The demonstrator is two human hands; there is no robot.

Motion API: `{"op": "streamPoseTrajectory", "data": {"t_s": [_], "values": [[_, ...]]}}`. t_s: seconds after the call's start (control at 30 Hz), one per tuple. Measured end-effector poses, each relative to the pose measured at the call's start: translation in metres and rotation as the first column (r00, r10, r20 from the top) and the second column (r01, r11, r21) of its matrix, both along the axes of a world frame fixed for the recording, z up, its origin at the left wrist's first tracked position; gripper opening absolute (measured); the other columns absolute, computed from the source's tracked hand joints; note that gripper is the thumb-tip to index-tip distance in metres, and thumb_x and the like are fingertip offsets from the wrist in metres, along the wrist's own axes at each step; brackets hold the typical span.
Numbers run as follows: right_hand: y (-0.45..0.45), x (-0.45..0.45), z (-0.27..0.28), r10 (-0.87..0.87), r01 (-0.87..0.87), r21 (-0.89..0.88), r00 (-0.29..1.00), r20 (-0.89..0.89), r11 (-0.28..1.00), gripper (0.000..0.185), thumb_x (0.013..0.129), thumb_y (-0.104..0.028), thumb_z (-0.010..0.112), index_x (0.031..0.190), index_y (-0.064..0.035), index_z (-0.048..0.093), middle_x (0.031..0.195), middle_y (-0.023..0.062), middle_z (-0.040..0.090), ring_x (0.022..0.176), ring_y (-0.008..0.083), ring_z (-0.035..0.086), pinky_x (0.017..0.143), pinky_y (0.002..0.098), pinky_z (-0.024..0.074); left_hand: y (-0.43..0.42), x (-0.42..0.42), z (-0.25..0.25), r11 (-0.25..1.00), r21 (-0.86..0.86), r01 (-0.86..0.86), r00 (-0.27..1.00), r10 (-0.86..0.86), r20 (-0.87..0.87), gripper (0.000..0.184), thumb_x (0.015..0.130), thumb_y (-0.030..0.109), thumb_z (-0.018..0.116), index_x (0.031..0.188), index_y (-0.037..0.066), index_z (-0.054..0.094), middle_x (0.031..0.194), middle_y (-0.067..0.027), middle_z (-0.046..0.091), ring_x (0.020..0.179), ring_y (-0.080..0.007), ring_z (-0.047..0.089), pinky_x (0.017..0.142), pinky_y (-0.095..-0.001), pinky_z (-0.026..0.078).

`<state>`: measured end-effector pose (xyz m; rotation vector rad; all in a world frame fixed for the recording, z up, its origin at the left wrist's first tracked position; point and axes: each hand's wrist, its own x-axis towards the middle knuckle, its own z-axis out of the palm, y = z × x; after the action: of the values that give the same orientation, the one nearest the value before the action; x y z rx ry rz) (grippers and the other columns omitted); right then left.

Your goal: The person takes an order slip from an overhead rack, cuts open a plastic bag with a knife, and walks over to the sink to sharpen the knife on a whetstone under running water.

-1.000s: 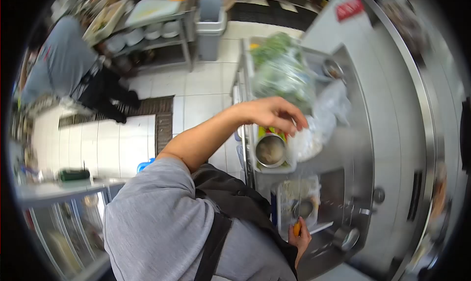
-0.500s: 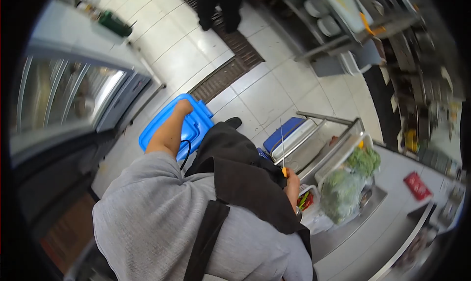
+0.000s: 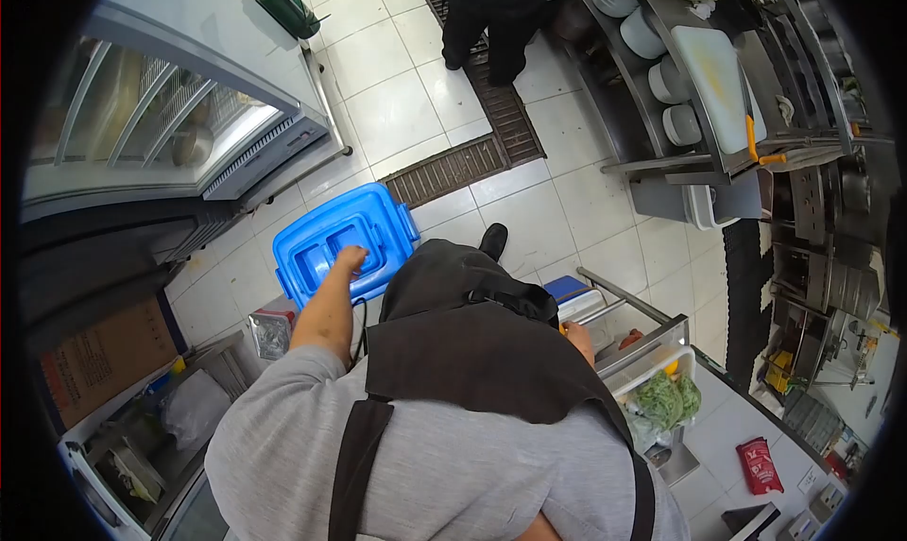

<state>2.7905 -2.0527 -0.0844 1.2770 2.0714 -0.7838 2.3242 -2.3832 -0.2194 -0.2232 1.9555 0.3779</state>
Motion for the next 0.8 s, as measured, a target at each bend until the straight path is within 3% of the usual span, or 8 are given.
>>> {"op": "streamPoseTrajectory", "data": {"t_s": [0.17,0.23,0.3,0.37,0.57,0.63,0.7,0.8], "values": [[0.055,-0.022,0.003,0.087,-0.088,0.022,0.996,0.017,0.996,0.032,0.076,-0.021,0.066,0.105,-0.0060,0.066,0.099,0.0201,0.066,0.097,0.0364,0.061,0.086,0.0453,0.0489,0.112,0.063,0.072,1.000,0.017,0.000,0.925,-0.007,0.379,0.070,0.087,0.061,0.045,0.125,0.004,0.057,0.128,-0.0222,0.053,0.121,-0.0401,0.048,0.096,-0.0568,0.039],[0.080,-0.039,0.001,0.210,-0.216,0.029,0.969,0.131,0.976,0.029,0.077,-0.020,0.065,0.102,-0.0063,0.066,0.100,0.0188,0.066,0.098,0.0354,0.061,0.086,0.0453,0.0493,0.119,0.076,0.039,0.993,0.099,0.065,0.922,-0.098,0.375,0.073,0.086,0.063,0.045,0.124,0.002,0.057,0.128,-0.0230,0.053,0.120,-0.0395,0.049,0.096,-0.0535,0.040],[0.101,-0.057,-0.002,0.341,-0.344,0.061,0.938,0.055,0.937,0.026,0.079,-0.019,0.062,0.102,-0.0068,0.065,0.099,0.0185,0.066,0.097,0.0349,0.062,0.085,0.0452,0.0498,0.130,0.069,0.035,0.978,0.194,0.081,0.933,-0.143,0.330,0.076,0.086,0.065,0.045,0.123,0.001,0.058,0.129,-0.0239,0.053,0.120,-0.0390,0.050,0.096,-0.0502,0.042],[0.123,-0.094,-0.004,0.424,-0.428,-0.001,0.895,0.135,0.904,0.027,0.080,-0.019,0.062,0.104,-0.0078,0.064,0.098,0.0181,0.067,0.096,0.0346,0.062,0.085,0.0453,0.0500,0.135,0.054,0.050,0.875,0.130,0.467,0.877,-0.477,0.055,0.076,0.085,0.066,0.046,0.116,-0.002,0.061,0.124,-0.0258,0.055,0.117,-0.0377,0.053,0.096,-0.0427,0.043],[0.157,-0.266,0.016,0.657,-0.658,0.035,0.753,0.016,0.753,0.027,0.080,-0.022,0.063,0.102,-0.0065,0.063,0.095,0.0184,0.067,0.093,0.0348,0.063,0.083,0.0450,0.0506,0.111,-0.011,0.008,0.781,0.101,0.617,0.787,-0.613,-0.068,0.063,0.081,0.061,0.056,0.109,0.006,0.067,0.113,-0.0206,0.063,0.108,-0.0360,0.059,0.092,-0.0398,0.046],[0.161,-0.333,0.014,0.684,-0.682,0.071,0.730,0.008,0.727,0.028,0.080,-0.022,0.063,0.102,-0.0061,0.063,0.095,0.0183,0.067,0.093,0.0353,0.063,0.083,0.0452,0.0501,0.112,-0.044,0.027,0.851,0.141,0.506,0.862,-0.495,-0.110,0.054,0.076,0.053,0.064,0.107,0.009,0.068,0.109,-0.0177,0.065,0.104,-0.0336,0.061,0.091,-0.0387,0.047],[0.161,-0.406,0.015,0.739,-0.737,0.042,0.673,-0.037,0.674,0.028,0.080,-0.023,0.064,0.103,-0.0068,0.062,0.096,0.0182,0.066,0.093,0.0363,0.062,0.083,0.0458,0.0496,0.106,-0.076,0.015,0.943,0.221,0.251,0.961,-0.214,-0.177,0.044,0.072,0.040,0.068,0.104,0.009,0.070,0.108,-0.0170,0.066,0.103,-0.0325,0.062,0.091,-0.0379,0.048],[0.155,-0.508,0.011,0.729,-0.720,0.115,0.675,-0.114,0.684,0.028,0.080,-0.024,0.064,0.104,-0.0096,0.063,0.097,0.0187,0.066,0.094,0.0371,0.062,0.084,0.0469,0.0489,0.108,-0.150,0.016,0.983,0.170,0.066,0.928,0.002,-0.373,0.041,0.068,0.026,0.065,0.105,0.010,0.069,0.109,-0.0168,0.065,0.105,-0.0323,0.060,0.094,-0.0385,0.046]]}}
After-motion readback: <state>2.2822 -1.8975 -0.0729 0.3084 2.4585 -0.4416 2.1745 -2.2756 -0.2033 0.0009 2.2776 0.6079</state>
